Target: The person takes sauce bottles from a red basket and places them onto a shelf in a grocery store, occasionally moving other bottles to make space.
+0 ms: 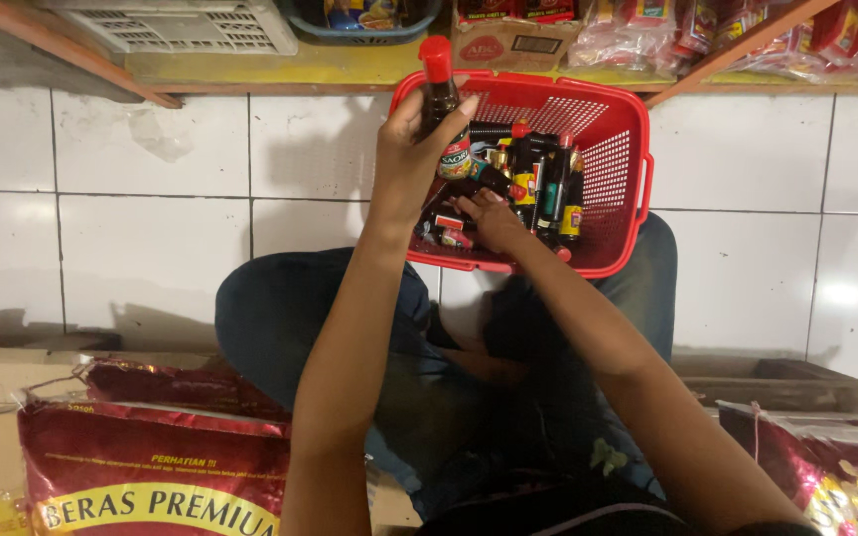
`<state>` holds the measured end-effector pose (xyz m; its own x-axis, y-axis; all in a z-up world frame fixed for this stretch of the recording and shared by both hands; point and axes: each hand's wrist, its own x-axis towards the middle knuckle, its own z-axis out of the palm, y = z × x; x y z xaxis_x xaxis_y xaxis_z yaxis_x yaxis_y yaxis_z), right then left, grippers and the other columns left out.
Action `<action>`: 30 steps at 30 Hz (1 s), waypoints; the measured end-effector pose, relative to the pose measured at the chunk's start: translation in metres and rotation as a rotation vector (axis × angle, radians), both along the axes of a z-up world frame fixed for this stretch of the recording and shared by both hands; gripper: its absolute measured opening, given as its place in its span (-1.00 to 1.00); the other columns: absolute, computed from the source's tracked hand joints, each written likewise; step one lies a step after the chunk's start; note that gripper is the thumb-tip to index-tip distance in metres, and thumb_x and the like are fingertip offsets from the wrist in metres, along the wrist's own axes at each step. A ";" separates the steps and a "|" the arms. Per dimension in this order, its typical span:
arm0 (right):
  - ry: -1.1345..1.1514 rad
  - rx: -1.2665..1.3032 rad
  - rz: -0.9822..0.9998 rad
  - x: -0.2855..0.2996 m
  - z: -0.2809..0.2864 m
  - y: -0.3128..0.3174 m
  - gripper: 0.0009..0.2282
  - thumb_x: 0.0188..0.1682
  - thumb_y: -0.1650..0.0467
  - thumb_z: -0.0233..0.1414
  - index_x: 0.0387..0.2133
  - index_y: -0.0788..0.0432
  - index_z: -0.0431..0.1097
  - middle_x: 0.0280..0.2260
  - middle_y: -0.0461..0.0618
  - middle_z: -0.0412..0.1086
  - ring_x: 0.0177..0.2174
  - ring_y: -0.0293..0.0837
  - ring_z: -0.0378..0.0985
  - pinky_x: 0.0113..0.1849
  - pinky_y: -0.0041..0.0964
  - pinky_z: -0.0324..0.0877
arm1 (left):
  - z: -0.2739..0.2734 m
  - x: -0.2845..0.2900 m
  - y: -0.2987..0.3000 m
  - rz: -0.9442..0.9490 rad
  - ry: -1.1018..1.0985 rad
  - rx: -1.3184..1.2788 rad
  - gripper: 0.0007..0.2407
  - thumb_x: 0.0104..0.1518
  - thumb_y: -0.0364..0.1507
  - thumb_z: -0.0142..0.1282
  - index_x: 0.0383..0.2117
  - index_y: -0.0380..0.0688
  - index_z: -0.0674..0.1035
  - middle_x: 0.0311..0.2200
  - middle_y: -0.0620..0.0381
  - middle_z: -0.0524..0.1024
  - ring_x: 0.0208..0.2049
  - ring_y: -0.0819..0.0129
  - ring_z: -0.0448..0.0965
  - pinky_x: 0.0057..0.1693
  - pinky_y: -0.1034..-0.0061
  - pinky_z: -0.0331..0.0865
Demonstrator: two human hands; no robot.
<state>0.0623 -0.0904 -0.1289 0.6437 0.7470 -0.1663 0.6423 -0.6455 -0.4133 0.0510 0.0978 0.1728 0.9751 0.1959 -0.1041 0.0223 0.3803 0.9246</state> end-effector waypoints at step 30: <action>0.198 0.565 -0.429 0.033 0.359 -0.021 -0.70 0.02 0.31 0.30 -0.26 0.33 0.41 -0.62 -0.05 0.45 -0.62 -0.29 0.50 -0.56 -0.39 0.30 | 0.021 -0.020 -0.024 -0.217 -0.074 0.582 -0.71 0.07 -0.38 0.42 -0.18 -0.27 0.61 -0.42 0.15 0.59 -0.50 0.55 0.53 -0.35 0.55 0.44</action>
